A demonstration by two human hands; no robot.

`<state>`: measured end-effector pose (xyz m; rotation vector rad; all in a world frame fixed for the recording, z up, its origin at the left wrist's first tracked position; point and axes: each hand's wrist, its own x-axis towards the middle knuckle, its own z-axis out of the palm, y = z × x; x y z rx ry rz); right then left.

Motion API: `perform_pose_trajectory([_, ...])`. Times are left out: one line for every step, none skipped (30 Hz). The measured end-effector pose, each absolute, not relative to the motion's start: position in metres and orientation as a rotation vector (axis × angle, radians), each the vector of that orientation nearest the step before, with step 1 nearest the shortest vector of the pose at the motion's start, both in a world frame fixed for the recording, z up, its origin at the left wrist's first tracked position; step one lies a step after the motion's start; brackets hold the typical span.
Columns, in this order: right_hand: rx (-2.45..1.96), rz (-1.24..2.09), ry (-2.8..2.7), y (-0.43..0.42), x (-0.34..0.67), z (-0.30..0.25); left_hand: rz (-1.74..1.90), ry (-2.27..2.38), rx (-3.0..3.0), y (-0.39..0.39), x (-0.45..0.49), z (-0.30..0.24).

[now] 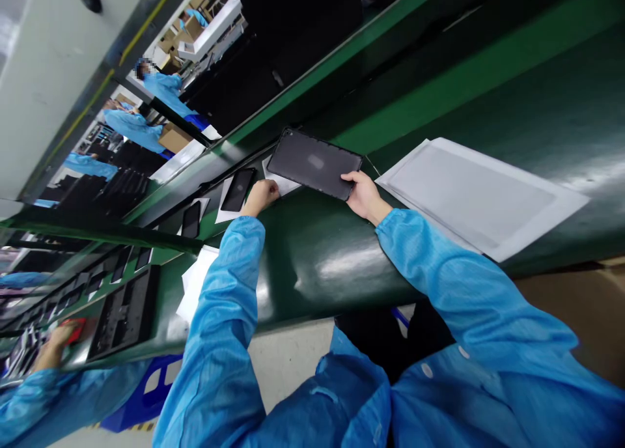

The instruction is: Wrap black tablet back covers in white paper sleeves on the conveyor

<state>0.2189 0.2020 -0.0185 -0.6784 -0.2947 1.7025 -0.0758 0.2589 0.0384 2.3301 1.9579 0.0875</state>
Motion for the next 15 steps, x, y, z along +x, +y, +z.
perform_pose_trajectory([-0.678,1.709,-0.302,0.202,0.22,-0.018,0.145,2.02,2.328,0.255,-0.075,0.042])
perform_pose_trajectory([-0.679,1.714,-0.304,0.203,0.221,-0.018,0.224,2.09,2.314,0.249,-0.075,0.047])
perform_pose_trajectory([-0.681,1.72,-0.297,0.203,0.222,-0.017,0.315,2.152,2.289,0.24,-0.075,0.053])
perform_pose_trajectory([-0.685,1.729,-0.282,0.203,0.222,-0.017,0.403,2.192,2.258,0.228,-0.076,0.06])
perform_pose_trajectory([-0.689,1.74,-0.262,0.203,0.223,-0.016,0.473,2.203,2.23,0.214,-0.076,0.067])
perform_pose_trajectory([-0.692,1.753,-0.241,0.203,0.223,-0.016,0.518,2.185,2.21,0.197,-0.077,0.074])
perform_pose_trajectory([-0.692,1.768,-0.224,0.203,0.224,-0.016,0.526,2.142,2.201,0.177,-0.077,0.079])
perform_pose_trajectory([-0.688,1.784,-0.213,0.203,0.224,-0.015,0.504,2.088,2.201,0.155,-0.076,0.084])
perform_pose_trajectory([-0.679,1.8,-0.209,0.203,0.224,-0.016,0.472,2.033,2.196,0.132,-0.075,0.086])
perform_pose_trajectory([-0.667,1.817,-0.212,0.202,0.223,-0.016,0.429,1.978,2.181,0.11,-0.072,0.086])
perform_pose_trajectory([-0.653,1.834,-0.219,0.202,0.223,-0.016,0.383,1.923,2.158,0.088,-0.068,0.084])
perform_pose_trajectory([-0.64,1.851,-0.226,0.201,0.222,-0.017,0.337,1.87,2.129,0.067,-0.063,0.08])
perform_pose_trajectory([-0.631,1.865,-0.233,0.201,0.222,-0.017,0.299,1.822,2.095,0.049,-0.058,0.074])
perform_pose_trajectory([-0.626,1.876,-0.239,0.2,0.222,-0.018,0.275,1.784,2.062,0.035,-0.053,0.067])
perform_pose_trajectory([-0.624,1.885,-0.248,0.199,0.221,-0.019,0.265,1.755,2.031,0.023,-0.048,0.059])
